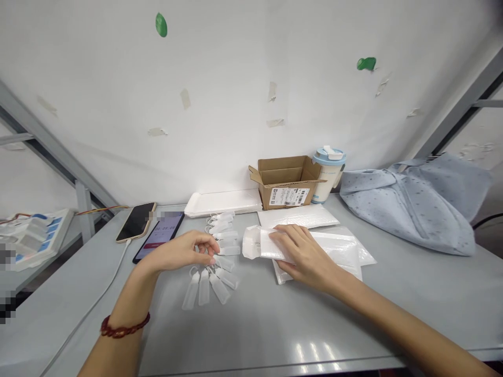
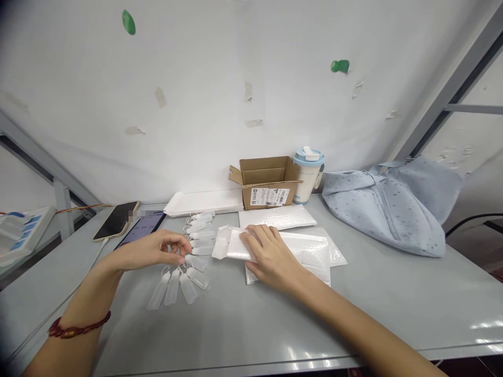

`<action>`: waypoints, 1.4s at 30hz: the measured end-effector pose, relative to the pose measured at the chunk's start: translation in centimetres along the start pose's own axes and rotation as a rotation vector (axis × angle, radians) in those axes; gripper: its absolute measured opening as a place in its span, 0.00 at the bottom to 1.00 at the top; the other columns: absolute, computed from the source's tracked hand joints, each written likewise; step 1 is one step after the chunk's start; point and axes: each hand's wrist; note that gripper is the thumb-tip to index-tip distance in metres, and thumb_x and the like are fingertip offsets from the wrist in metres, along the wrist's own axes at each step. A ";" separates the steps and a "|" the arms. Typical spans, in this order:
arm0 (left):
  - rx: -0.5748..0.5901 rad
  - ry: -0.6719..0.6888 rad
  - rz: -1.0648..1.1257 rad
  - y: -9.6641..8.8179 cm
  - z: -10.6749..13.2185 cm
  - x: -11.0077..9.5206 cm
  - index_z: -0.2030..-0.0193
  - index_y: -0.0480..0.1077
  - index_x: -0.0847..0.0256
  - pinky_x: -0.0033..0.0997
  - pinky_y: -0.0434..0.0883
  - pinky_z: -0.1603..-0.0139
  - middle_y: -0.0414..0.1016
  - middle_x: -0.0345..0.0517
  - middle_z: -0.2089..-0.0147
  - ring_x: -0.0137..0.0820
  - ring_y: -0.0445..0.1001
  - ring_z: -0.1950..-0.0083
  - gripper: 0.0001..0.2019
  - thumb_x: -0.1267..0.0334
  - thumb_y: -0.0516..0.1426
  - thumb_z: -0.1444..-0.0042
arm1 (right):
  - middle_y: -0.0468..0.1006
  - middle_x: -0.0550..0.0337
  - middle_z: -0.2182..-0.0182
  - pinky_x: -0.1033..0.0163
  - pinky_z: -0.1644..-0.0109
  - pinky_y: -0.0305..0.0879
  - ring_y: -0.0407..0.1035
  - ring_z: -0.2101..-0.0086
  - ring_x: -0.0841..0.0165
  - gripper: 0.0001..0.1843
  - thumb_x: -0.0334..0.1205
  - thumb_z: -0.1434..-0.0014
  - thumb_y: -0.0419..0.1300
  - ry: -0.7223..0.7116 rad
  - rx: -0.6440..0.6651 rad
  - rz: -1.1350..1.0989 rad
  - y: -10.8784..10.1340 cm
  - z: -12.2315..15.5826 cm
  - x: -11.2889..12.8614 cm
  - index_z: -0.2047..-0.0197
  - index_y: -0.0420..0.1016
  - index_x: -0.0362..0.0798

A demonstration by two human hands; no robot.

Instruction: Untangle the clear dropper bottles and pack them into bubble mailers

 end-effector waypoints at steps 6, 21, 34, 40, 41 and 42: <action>0.050 -0.026 -0.042 1.0 -0.8 0.0 0.71 0.72 0.61 0.24 0.59 0.73 0.69 0.39 0.75 0.29 0.65 0.72 0.08 0.59 0.57 0.55 | 0.65 0.44 0.53 0.51 0.55 0.61 0.60 0.56 0.56 0.21 0.28 0.49 0.57 0.006 0.009 -0.001 -0.1 0.0 0.0 0.51 0.61 0.43; -0.313 0.134 0.402 0.3 0.2 -1.0 0.72 0.71 0.60 0.27 0.64 0.69 0.66 0.38 0.75 0.25 0.63 0.74 0.08 0.58 0.59 0.51 | 0.66 0.44 0.52 0.50 0.55 0.61 0.60 0.55 0.56 0.21 0.31 0.48 0.57 0.006 0.030 0.010 -0.1 -0.1 0.1 0.50 0.61 0.43; -0.342 0.153 0.582 4.2 -2.6 -2.0 0.70 0.72 0.63 0.27 0.69 0.67 0.73 0.41 0.73 0.27 0.70 0.71 0.08 0.60 0.61 0.53 | 0.65 0.45 0.51 0.50 0.52 0.59 0.59 0.54 0.56 0.25 0.29 0.51 0.58 -0.021 0.064 -0.014 0.0 0.0 0.4 0.49 0.61 0.42; -0.577 0.113 0.619 4.1 -2.6 -2.3 0.73 0.72 0.64 0.27 0.69 0.71 0.72 0.40 0.77 0.27 0.70 0.75 0.09 0.60 0.63 0.57 | 0.66 0.45 0.52 0.50 0.54 0.60 0.59 0.55 0.56 0.24 0.30 0.50 0.58 0.001 0.036 0.000 -0.1 -0.1 0.4 0.49 0.61 0.43; -0.605 0.110 0.613 4.1 -2.6 -2.4 0.73 0.72 0.64 0.27 0.69 0.72 0.72 0.40 0.77 0.27 0.71 0.75 0.09 0.59 0.63 0.57 | 0.66 0.45 0.52 0.50 0.54 0.60 0.60 0.55 0.56 0.23 0.30 0.50 0.58 0.008 0.033 0.002 -0.1 -0.1 0.4 0.49 0.61 0.43; -0.624 0.112 0.607 4.2 -2.6 -2.4 0.73 0.72 0.64 0.27 0.69 0.72 0.72 0.40 0.77 0.28 0.71 0.75 0.09 0.59 0.62 0.56 | 0.66 0.45 0.52 0.50 0.54 0.60 0.60 0.55 0.56 0.23 0.30 0.50 0.58 0.015 0.032 0.002 -0.1 -0.1 0.4 0.49 0.61 0.44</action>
Point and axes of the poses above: each hand's wrist, its own z-axis away from the middle knuckle, its own y-axis out of the palm, x = y × z
